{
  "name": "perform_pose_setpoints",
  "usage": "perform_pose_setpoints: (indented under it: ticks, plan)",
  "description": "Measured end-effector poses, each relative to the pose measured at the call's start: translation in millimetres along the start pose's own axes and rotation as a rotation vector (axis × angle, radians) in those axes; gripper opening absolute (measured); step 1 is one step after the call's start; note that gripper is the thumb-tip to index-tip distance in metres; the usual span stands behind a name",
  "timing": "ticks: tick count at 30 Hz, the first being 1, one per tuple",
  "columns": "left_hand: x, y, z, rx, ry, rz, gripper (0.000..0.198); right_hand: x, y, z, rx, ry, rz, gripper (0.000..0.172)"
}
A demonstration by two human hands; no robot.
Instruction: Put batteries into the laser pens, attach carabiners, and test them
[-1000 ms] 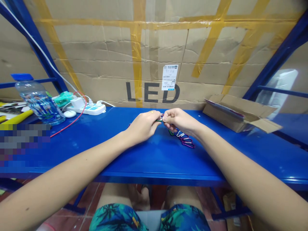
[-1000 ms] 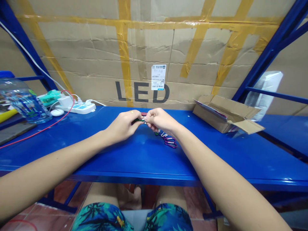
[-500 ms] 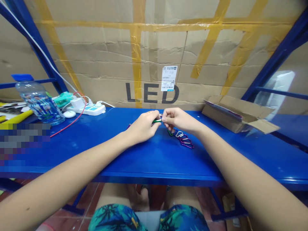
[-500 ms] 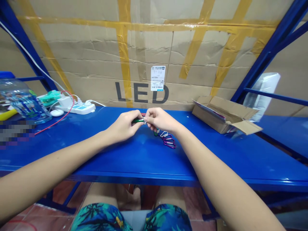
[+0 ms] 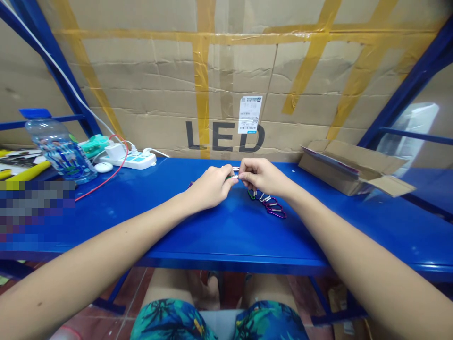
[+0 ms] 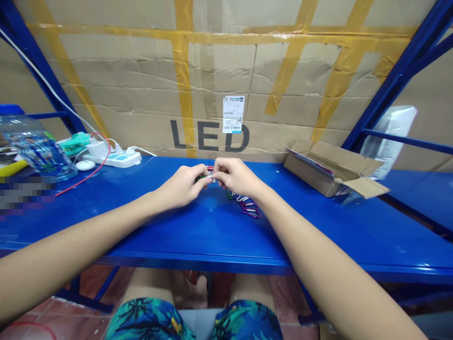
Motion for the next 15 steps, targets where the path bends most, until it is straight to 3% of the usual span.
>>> perform_pose_setpoints:
  ticks: [9,15]
  plan:
    - [8.0,6.7,-18.0,-0.221,-0.212,-0.093,0.01,1.9,-5.8,-2.4,-0.245,-0.084,0.015,0.022]
    - [9.5,2.3,-21.7,-0.333,-0.264,-0.13,0.009,2.7,-12.7,-9.7,-0.361,-0.142,0.075,0.027]
Point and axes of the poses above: each hand's wrist, its own x-axis away from the middle knuckle, its own y-axis out of the back of the hand, z = x × y, the point moved 9 cm from there along -x, towards the middle knuckle, and after that the axes turned 5 degrees about z, right-handed, at the moved point
